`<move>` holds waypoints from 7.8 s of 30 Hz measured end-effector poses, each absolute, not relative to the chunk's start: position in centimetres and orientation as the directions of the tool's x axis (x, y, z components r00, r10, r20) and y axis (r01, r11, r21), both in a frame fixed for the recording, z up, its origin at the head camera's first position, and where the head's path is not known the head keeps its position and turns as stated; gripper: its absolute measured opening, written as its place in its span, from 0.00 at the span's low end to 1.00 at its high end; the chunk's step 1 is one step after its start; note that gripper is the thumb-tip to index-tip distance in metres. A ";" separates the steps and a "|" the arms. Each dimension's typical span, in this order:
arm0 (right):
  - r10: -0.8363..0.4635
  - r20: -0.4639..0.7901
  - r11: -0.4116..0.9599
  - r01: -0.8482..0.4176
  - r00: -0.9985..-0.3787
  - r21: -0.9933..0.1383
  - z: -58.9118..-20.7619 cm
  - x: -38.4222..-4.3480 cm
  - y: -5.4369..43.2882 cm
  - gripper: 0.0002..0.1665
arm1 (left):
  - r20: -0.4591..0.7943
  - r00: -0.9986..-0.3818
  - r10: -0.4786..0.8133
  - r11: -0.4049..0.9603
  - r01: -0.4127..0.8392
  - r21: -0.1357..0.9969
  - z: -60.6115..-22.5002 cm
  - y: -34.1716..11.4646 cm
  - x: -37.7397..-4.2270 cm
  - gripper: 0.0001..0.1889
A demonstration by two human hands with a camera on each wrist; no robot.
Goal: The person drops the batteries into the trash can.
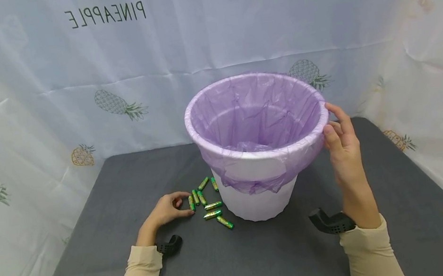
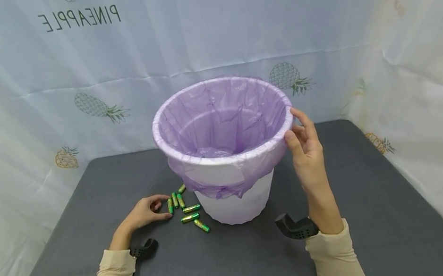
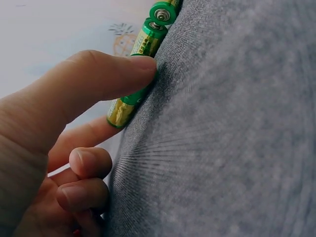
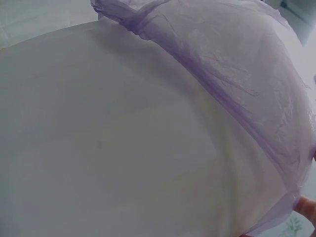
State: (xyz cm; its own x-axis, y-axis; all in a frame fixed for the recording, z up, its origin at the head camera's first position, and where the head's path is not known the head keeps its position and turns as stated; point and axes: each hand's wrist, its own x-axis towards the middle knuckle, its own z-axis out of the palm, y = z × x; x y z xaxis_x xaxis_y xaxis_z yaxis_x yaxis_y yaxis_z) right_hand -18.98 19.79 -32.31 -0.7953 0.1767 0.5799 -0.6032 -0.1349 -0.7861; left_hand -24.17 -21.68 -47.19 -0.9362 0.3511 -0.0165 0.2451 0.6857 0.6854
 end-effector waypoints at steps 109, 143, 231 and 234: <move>0.115 0.604 -0.188 -0.615 -0.788 -0.766 -32.6 -18.9 20.2 0.24 | 0.501 -0.838 0.215 0.478 0.538 0.694 -30.4 -18.9 -21.2 0.21; 0.043 0.658 -0.212 -0.650 -0.752 -0.729 -32.3 -19.4 21.5 0.25 | 0.648 -0.749 0.139 0.386 0.644 0.661 -25.9 -15.4 -21.2 0.21; 0.008 0.579 -0.339 -0.547 -0.815 -0.766 -32.6 -21.1 22.1 0.28 | 0.408 -0.898 0.167 0.311 0.440 0.842 -36.8 -20.2 -22.0 0.16; -0.017 0.642 -0.376 -0.591 -0.766 -0.714 -33.1 -22.1 21.7 0.30 | 0.368 -0.912 0.183 0.334 0.410 0.849 -37.6 -20.6 -22.2 0.17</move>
State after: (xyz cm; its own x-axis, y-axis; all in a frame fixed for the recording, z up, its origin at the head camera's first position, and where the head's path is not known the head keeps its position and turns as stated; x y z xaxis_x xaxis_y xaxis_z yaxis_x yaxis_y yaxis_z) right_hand -22.15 21.71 -33.09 -0.7662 -0.0170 0.6424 -0.5905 -0.3755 -0.7143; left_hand -22.24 -20.59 -37.61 -0.9117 0.1831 0.3679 0.4096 0.3343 0.8488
